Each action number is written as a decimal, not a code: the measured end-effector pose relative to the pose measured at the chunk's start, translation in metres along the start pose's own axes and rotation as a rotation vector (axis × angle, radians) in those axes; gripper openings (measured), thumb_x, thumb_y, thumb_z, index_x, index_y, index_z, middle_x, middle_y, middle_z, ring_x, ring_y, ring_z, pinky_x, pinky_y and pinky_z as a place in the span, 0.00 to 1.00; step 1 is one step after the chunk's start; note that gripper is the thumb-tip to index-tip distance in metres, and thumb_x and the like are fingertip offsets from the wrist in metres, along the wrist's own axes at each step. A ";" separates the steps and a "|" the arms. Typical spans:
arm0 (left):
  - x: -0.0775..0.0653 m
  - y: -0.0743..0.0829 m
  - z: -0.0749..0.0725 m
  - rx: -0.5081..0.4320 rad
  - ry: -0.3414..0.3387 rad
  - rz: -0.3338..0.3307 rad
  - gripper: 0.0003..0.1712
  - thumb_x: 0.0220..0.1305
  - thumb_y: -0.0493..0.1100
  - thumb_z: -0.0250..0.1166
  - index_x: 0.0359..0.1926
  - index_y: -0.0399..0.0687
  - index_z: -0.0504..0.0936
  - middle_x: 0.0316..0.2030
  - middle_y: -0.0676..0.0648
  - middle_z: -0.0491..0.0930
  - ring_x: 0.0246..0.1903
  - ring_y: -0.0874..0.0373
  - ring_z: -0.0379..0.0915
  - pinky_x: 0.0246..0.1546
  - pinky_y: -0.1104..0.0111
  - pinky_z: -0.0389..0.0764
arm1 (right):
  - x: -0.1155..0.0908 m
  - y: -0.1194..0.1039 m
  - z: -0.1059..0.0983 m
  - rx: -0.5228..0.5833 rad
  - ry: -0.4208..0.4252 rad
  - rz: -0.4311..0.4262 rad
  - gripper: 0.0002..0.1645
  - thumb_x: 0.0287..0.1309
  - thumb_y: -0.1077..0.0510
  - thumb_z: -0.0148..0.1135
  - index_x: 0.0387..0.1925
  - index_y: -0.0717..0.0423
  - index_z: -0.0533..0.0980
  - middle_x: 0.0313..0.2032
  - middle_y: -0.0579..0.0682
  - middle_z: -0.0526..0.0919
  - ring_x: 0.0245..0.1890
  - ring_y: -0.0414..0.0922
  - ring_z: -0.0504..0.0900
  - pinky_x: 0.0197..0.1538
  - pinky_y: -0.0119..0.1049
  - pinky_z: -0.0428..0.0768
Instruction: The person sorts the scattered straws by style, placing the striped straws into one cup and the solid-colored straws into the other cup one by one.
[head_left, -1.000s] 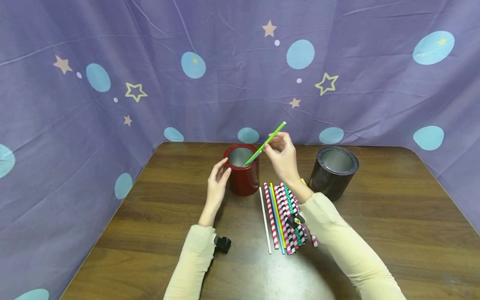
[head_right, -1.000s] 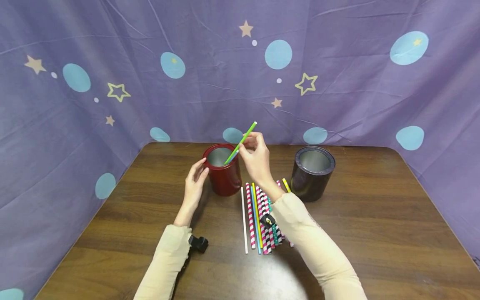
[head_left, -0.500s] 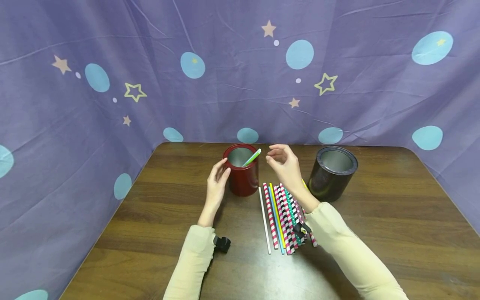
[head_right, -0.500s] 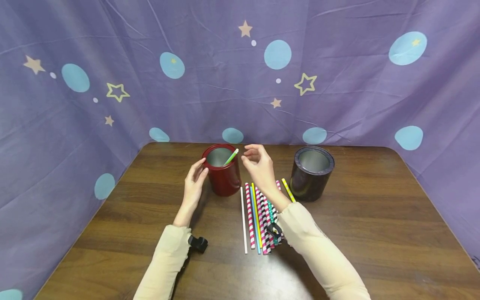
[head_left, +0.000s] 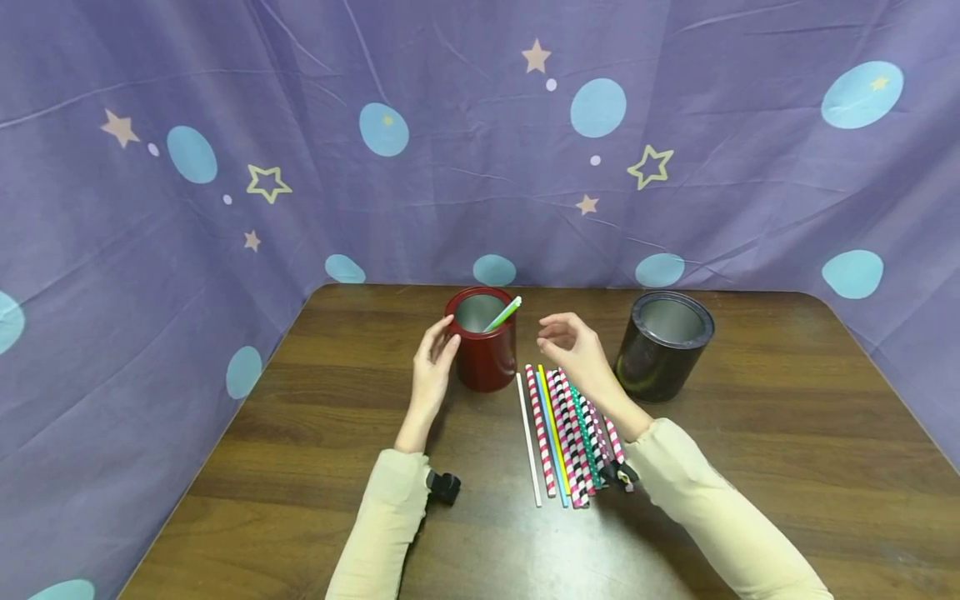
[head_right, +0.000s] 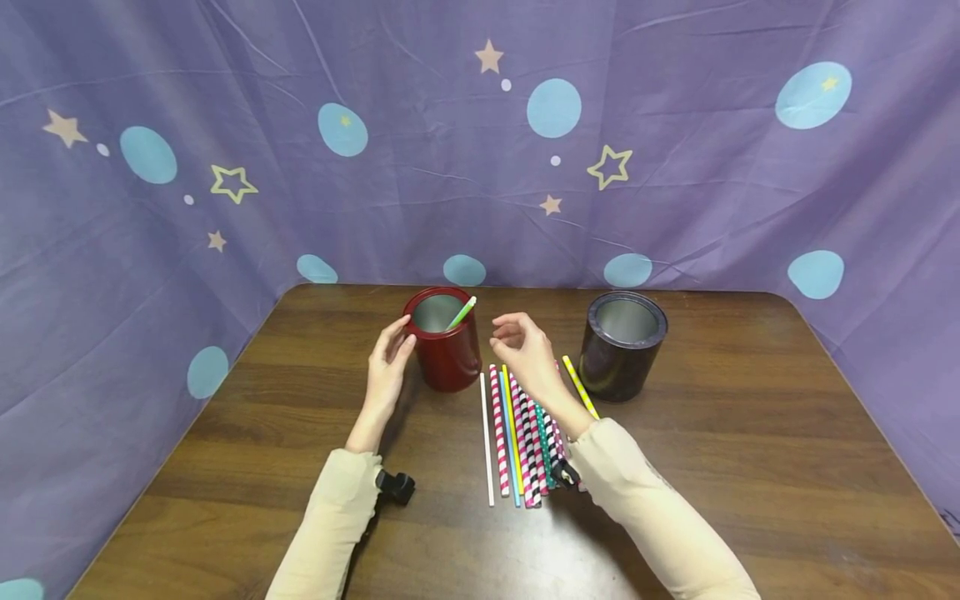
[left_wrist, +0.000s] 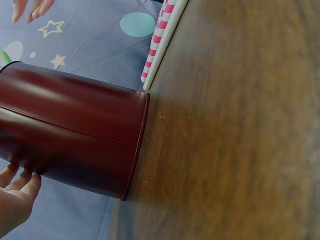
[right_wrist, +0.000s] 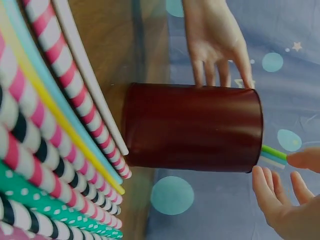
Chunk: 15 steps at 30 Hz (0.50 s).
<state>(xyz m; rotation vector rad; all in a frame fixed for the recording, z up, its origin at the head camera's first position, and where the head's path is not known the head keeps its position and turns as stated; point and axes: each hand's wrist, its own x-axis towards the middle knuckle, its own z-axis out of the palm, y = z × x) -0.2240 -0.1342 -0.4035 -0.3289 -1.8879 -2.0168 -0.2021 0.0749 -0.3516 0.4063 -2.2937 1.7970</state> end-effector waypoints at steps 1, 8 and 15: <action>0.000 0.000 0.000 0.001 0.000 0.001 0.20 0.60 0.29 0.52 0.55 0.27 0.65 0.56 0.31 0.63 0.57 0.45 0.59 0.59 0.67 0.63 | 0.000 0.005 0.000 -0.010 -0.012 0.006 0.16 0.50 0.72 0.56 0.43 0.71 0.70 0.35 0.66 0.77 0.37 0.56 0.77 0.44 0.43 0.76; 0.000 -0.001 -0.001 0.004 -0.001 -0.013 0.20 0.60 0.29 0.52 0.55 0.28 0.65 0.56 0.33 0.64 0.58 0.47 0.59 0.58 0.68 0.63 | 0.000 0.034 -0.001 -0.063 -0.090 0.063 0.16 0.49 0.70 0.57 0.43 0.65 0.71 0.37 0.63 0.78 0.36 0.51 0.78 0.38 0.33 0.78; -0.001 0.000 -0.001 0.000 -0.002 -0.013 0.21 0.60 0.29 0.52 0.55 0.28 0.65 0.55 0.33 0.64 0.57 0.48 0.60 0.58 0.68 0.64 | -0.006 0.047 0.000 -0.136 -0.157 0.046 0.16 0.48 0.70 0.57 0.42 0.65 0.71 0.36 0.63 0.79 0.34 0.51 0.78 0.37 0.36 0.77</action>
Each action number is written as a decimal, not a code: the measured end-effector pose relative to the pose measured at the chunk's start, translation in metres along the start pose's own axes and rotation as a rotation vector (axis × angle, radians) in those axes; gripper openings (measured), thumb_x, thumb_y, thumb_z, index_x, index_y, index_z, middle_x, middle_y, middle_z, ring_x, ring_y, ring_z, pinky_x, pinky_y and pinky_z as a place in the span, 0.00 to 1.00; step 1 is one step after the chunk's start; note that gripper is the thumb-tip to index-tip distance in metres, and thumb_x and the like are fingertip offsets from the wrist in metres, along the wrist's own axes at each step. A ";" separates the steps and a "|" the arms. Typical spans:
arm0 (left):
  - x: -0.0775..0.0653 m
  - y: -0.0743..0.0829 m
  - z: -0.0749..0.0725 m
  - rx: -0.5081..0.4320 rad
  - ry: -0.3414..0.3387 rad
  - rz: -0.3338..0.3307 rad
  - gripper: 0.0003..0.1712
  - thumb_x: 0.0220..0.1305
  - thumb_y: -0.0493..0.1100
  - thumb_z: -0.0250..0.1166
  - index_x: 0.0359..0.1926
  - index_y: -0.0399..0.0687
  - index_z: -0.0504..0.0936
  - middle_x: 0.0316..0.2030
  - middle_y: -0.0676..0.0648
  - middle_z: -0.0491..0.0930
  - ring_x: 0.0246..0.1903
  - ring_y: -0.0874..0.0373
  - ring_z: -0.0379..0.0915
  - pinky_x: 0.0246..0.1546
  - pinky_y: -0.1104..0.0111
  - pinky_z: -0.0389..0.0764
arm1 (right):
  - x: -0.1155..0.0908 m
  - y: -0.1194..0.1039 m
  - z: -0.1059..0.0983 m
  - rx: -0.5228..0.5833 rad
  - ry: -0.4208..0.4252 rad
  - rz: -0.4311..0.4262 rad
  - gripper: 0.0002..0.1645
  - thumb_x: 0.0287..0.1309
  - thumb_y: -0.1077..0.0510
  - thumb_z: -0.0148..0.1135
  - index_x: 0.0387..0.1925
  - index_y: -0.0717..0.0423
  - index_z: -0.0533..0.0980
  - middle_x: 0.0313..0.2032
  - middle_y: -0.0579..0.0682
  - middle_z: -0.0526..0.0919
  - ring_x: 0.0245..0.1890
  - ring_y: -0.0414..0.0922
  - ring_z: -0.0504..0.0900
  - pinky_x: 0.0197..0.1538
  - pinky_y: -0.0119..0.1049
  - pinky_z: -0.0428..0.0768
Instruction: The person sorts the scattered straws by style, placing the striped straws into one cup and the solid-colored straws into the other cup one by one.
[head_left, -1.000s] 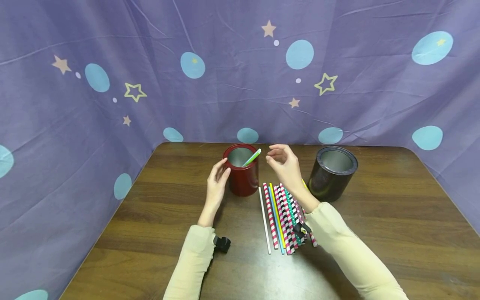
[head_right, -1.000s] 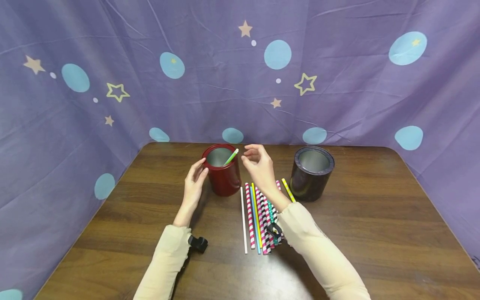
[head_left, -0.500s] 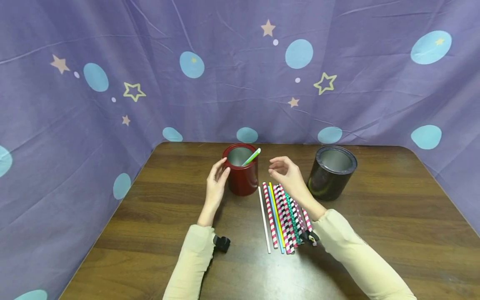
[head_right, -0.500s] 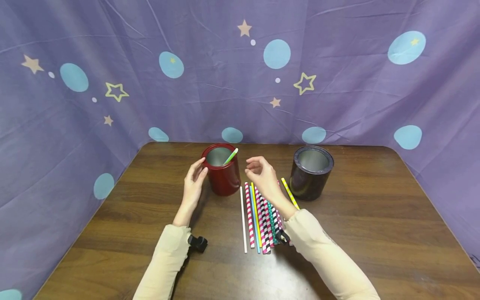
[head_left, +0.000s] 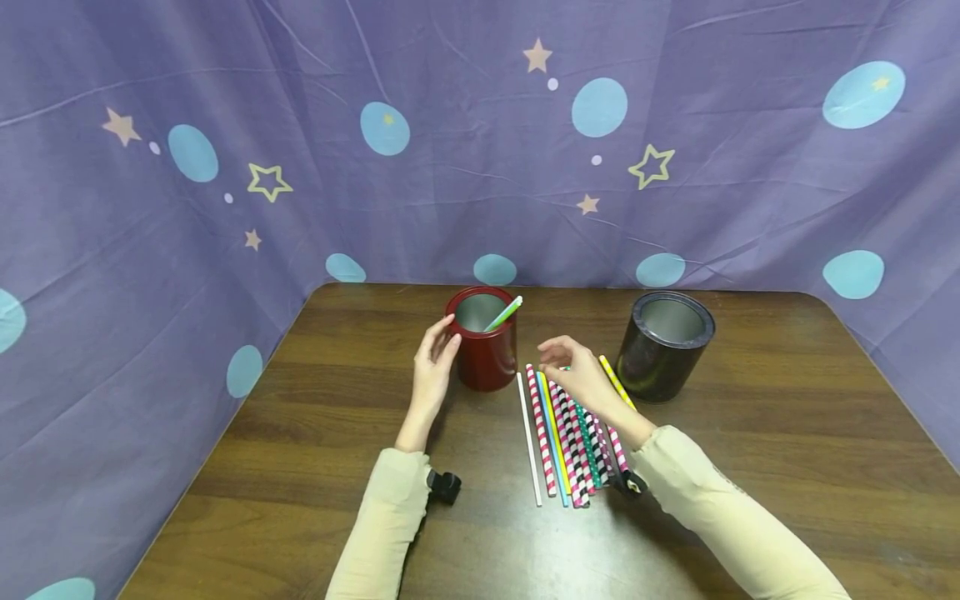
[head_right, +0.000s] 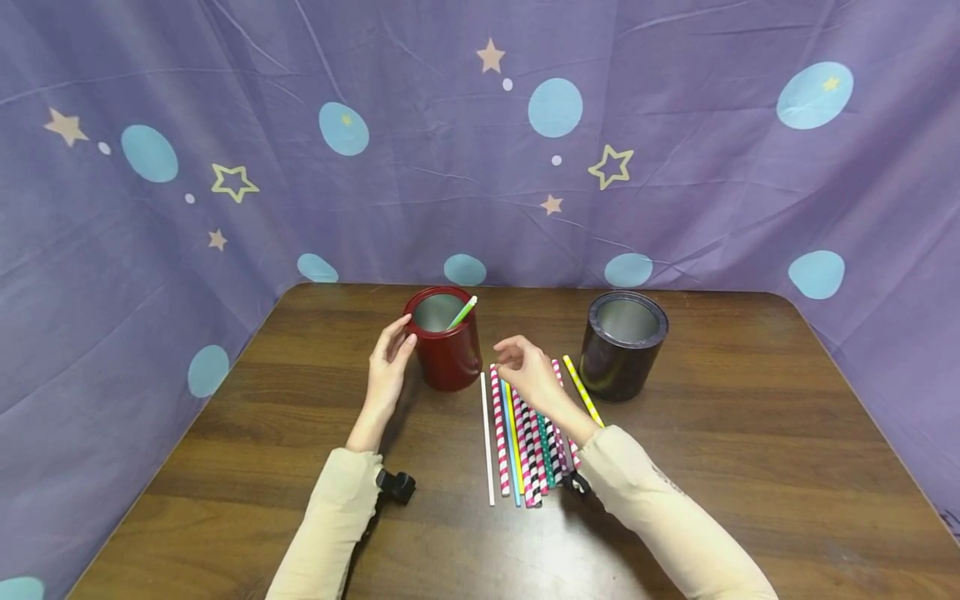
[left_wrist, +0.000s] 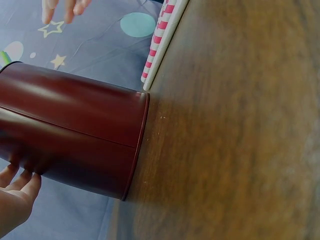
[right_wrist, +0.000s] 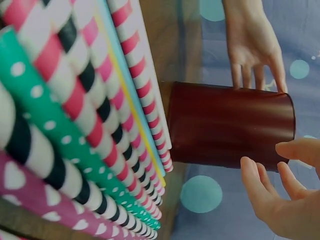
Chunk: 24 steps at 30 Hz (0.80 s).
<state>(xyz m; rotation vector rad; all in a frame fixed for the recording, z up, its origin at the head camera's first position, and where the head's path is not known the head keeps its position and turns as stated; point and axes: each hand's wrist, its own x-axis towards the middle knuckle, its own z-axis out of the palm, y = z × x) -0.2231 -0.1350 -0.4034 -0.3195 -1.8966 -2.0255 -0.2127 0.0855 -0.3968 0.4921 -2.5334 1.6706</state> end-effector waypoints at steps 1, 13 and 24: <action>0.000 0.000 0.000 0.000 0.000 0.001 0.20 0.60 0.29 0.52 0.55 0.28 0.65 0.55 0.33 0.64 0.57 0.48 0.59 0.58 0.68 0.64 | -0.001 0.002 0.000 -0.009 -0.010 0.003 0.16 0.47 0.70 0.57 0.42 0.65 0.71 0.36 0.63 0.79 0.34 0.51 0.78 0.37 0.37 0.77; 0.000 0.000 -0.001 0.022 -0.004 0.020 0.20 0.61 0.29 0.52 0.55 0.28 0.66 0.55 0.32 0.65 0.57 0.47 0.59 0.58 0.67 0.63 | -0.007 0.015 0.002 -0.076 -0.127 0.035 0.18 0.47 0.69 0.55 0.44 0.69 0.70 0.36 0.64 0.79 0.33 0.51 0.78 0.33 0.35 0.79; 0.000 0.001 0.001 -0.001 0.001 0.010 0.20 0.60 0.28 0.52 0.55 0.27 0.65 0.56 0.31 0.64 0.57 0.46 0.59 0.58 0.68 0.64 | -0.012 0.025 0.001 -0.124 -0.185 0.070 0.17 0.46 0.68 0.57 0.42 0.69 0.71 0.34 0.62 0.79 0.34 0.51 0.79 0.33 0.34 0.79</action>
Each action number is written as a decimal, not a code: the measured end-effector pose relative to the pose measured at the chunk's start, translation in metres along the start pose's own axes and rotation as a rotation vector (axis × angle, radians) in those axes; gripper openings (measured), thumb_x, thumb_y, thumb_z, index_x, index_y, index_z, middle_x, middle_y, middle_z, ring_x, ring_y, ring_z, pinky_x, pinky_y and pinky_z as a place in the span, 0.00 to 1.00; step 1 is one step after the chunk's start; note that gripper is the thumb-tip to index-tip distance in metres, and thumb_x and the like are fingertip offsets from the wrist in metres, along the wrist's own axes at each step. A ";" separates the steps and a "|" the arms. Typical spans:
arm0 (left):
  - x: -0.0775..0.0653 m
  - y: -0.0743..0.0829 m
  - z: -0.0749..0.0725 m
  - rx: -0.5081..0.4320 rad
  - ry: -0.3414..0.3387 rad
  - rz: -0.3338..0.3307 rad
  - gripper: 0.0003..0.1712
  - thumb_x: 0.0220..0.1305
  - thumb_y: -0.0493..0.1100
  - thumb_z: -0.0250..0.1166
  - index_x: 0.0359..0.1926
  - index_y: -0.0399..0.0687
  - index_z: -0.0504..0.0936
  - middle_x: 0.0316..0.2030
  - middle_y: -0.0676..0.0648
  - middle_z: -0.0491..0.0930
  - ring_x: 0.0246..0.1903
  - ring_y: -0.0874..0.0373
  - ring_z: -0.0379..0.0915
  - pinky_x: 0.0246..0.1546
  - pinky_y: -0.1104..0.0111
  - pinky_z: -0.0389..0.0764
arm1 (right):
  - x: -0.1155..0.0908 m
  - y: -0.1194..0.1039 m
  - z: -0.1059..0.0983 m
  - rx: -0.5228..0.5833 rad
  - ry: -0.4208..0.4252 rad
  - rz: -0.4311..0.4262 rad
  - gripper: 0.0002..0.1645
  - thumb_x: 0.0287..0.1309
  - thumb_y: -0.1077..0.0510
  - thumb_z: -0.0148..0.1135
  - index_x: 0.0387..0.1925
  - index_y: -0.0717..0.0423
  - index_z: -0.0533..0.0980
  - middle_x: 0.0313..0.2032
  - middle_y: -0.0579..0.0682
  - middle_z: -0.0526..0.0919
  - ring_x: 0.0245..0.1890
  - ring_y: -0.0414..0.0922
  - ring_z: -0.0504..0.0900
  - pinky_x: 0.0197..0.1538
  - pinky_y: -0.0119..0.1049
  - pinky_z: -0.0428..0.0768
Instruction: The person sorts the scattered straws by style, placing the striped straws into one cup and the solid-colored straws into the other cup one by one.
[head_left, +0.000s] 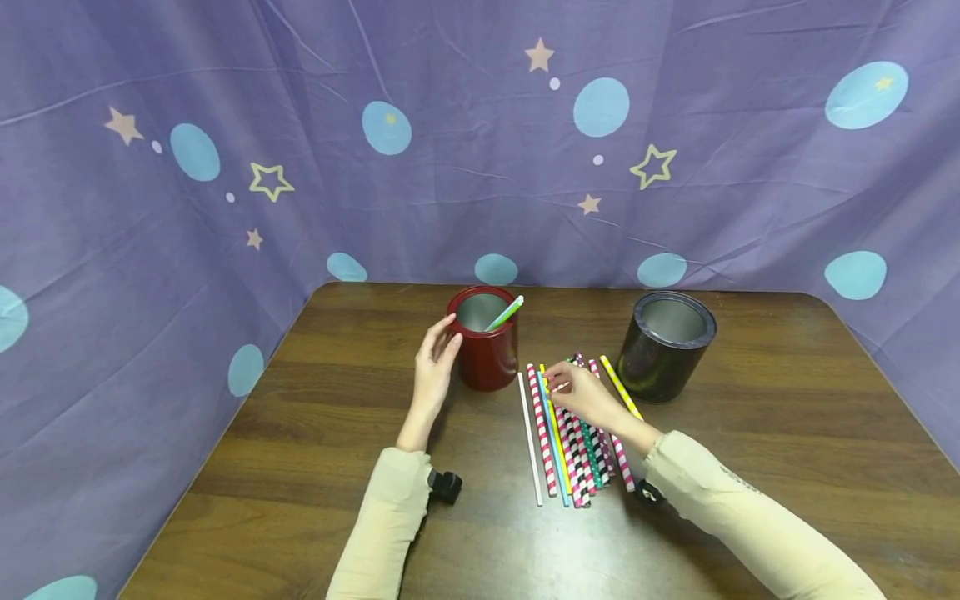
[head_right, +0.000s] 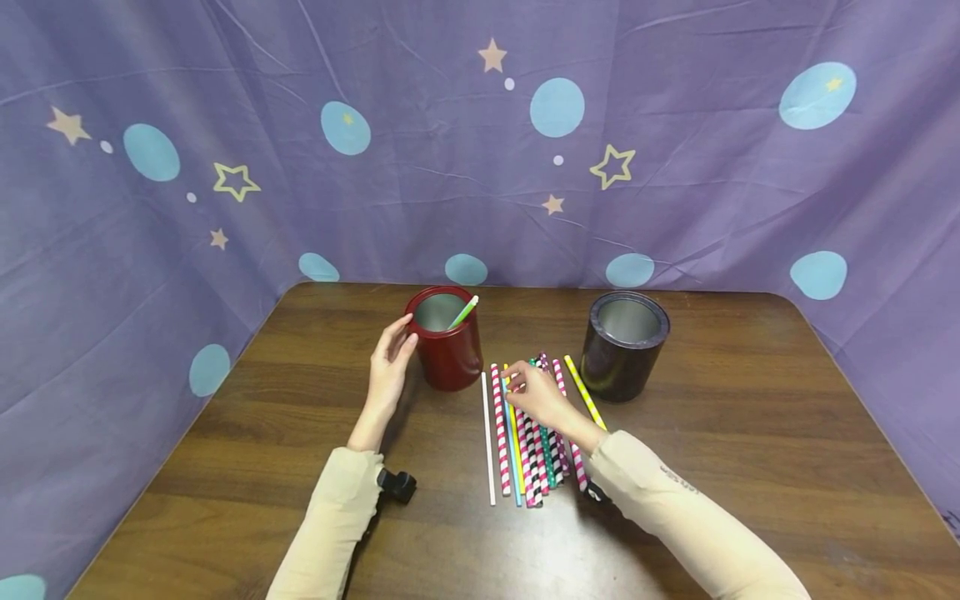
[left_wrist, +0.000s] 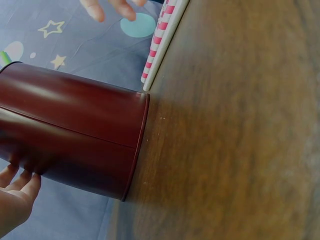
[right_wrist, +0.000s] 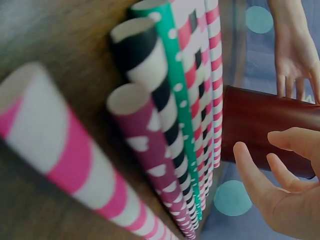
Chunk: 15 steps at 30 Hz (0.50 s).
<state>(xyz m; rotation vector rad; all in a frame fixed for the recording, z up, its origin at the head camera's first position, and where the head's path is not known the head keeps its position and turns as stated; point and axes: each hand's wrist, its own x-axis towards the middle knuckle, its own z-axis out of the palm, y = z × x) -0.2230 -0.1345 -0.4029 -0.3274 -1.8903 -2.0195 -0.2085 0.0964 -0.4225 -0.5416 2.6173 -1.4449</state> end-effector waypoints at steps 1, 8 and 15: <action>0.000 0.000 0.000 -0.003 -0.001 0.000 0.20 0.60 0.28 0.52 0.55 0.27 0.65 0.56 0.31 0.63 0.57 0.46 0.59 0.58 0.68 0.64 | 0.000 0.001 0.000 -0.001 -0.005 -0.005 0.17 0.46 0.69 0.57 0.42 0.70 0.71 0.34 0.62 0.79 0.34 0.51 0.79 0.33 0.35 0.79; 0.001 0.000 0.000 -0.013 0.003 -0.010 0.20 0.60 0.29 0.52 0.55 0.28 0.65 0.56 0.31 0.63 0.58 0.47 0.59 0.58 0.68 0.64 | 0.000 0.009 0.002 -0.032 -0.031 -0.049 0.17 0.46 0.70 0.58 0.41 0.72 0.71 0.32 0.63 0.79 0.32 0.51 0.79 0.34 0.35 0.79; 0.001 -0.001 0.000 -0.008 -0.002 -0.009 0.21 0.61 0.29 0.51 0.55 0.27 0.64 0.56 0.31 0.62 0.58 0.47 0.58 0.59 0.68 0.62 | -0.001 0.011 0.003 -0.032 -0.056 -0.044 0.16 0.46 0.70 0.58 0.40 0.73 0.71 0.32 0.63 0.79 0.34 0.52 0.78 0.35 0.36 0.79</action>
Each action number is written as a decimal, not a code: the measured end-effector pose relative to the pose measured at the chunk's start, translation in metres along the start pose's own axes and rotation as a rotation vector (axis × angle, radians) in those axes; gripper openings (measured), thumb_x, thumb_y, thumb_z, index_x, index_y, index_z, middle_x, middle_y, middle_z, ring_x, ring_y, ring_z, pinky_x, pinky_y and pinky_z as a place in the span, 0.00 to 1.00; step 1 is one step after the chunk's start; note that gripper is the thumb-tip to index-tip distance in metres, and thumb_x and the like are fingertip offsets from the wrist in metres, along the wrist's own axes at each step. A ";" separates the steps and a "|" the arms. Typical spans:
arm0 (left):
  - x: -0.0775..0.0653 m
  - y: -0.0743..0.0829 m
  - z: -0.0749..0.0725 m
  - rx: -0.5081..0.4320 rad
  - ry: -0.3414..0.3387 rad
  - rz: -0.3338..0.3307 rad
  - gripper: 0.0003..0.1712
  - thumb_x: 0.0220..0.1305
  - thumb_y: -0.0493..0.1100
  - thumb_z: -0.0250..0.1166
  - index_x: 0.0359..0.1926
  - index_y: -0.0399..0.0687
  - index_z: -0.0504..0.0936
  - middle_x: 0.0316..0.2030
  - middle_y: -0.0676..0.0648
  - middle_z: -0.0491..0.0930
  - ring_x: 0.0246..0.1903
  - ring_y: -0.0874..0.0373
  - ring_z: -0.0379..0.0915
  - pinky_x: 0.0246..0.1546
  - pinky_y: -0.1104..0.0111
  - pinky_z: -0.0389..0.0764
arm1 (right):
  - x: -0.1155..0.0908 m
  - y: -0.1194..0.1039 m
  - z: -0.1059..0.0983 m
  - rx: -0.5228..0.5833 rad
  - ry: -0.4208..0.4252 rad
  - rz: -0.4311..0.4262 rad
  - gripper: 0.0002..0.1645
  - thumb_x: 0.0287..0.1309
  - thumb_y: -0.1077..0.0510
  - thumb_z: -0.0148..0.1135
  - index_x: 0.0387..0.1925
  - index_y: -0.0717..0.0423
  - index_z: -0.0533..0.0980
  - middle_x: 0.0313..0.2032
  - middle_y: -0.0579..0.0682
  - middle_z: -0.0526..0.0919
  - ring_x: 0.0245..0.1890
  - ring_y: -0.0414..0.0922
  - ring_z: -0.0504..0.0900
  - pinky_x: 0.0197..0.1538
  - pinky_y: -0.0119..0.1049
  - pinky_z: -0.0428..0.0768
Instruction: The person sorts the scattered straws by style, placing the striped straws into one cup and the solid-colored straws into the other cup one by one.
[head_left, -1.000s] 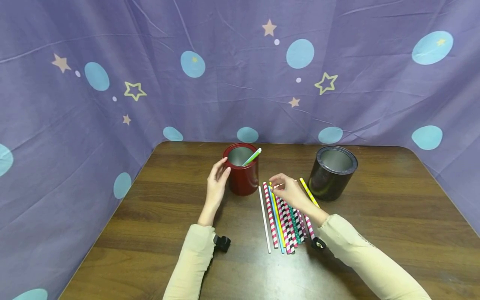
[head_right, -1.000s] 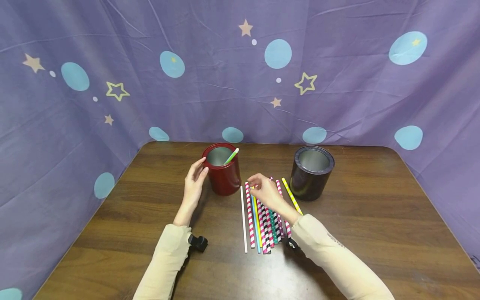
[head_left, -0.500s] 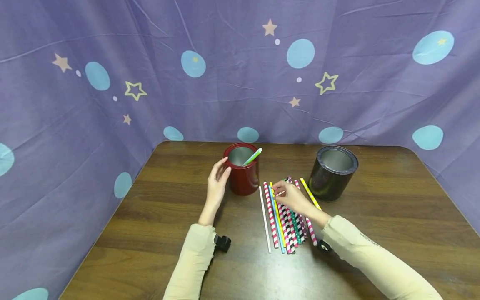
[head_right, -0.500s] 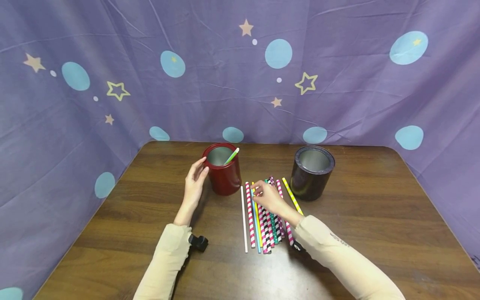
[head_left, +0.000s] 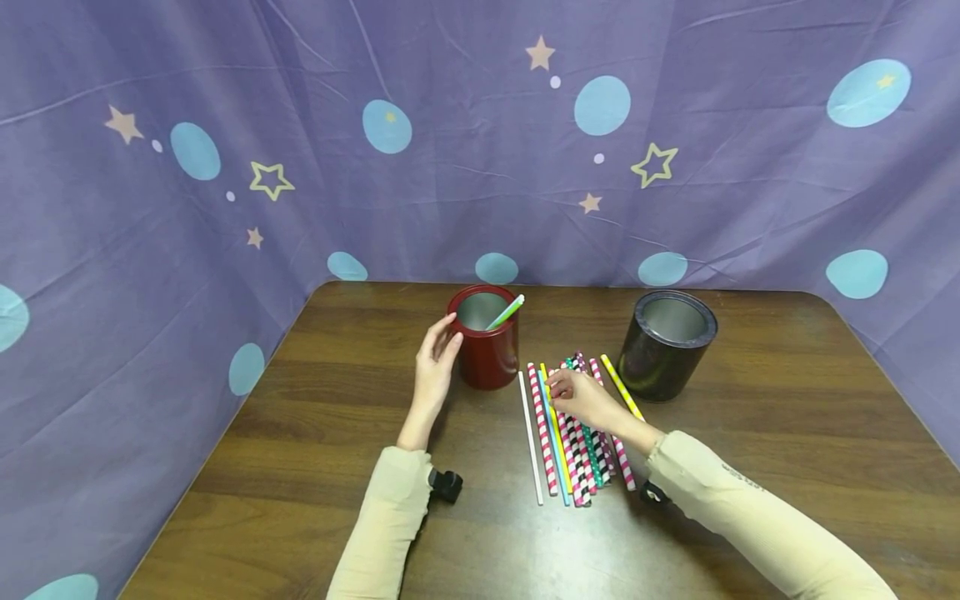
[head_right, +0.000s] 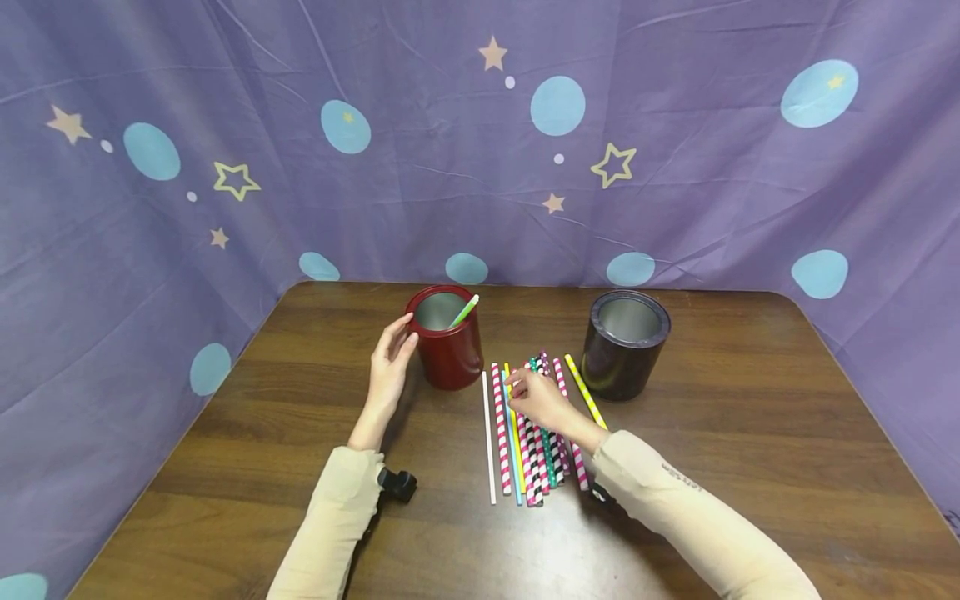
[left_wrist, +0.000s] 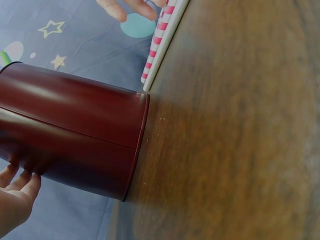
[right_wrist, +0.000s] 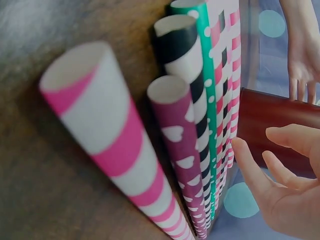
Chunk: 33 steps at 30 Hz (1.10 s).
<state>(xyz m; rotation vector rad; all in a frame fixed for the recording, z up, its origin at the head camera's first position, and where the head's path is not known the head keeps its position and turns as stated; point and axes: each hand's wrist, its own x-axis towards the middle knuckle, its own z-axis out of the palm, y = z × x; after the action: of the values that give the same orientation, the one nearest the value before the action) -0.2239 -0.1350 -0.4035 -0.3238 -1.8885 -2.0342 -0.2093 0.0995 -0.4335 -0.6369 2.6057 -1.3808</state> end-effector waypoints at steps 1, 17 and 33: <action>0.000 0.000 0.000 -0.001 0.000 0.000 0.21 0.61 0.29 0.51 0.55 0.27 0.64 0.56 0.31 0.62 0.58 0.47 0.58 0.59 0.67 0.63 | 0.000 0.000 0.000 -0.003 -0.001 0.005 0.16 0.46 0.70 0.58 0.40 0.73 0.71 0.32 0.63 0.79 0.34 0.52 0.78 0.35 0.36 0.79; 0.001 0.000 0.000 0.001 -0.005 0.006 0.21 0.60 0.29 0.52 0.55 0.28 0.65 0.56 0.31 0.63 0.57 0.47 0.59 0.57 0.68 0.64 | -0.001 0.000 0.002 -0.132 -0.009 -0.003 0.16 0.42 0.70 0.60 0.38 0.72 0.73 0.33 0.62 0.79 0.34 0.52 0.79 0.37 0.38 0.79; -0.001 0.001 0.000 0.031 0.003 0.002 0.21 0.61 0.30 0.52 0.55 0.29 0.66 0.55 0.33 0.65 0.57 0.47 0.60 0.57 0.67 0.64 | 0.002 0.003 0.007 -0.134 -0.058 0.013 0.14 0.41 0.72 0.60 0.35 0.73 0.73 0.21 0.56 0.80 0.15 0.43 0.78 0.19 0.26 0.76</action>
<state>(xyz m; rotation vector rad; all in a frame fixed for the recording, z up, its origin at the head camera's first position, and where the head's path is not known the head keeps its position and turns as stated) -0.2226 -0.1350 -0.4025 -0.3146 -1.9149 -2.0008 -0.2102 0.0944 -0.4396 -0.6655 2.6679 -1.1734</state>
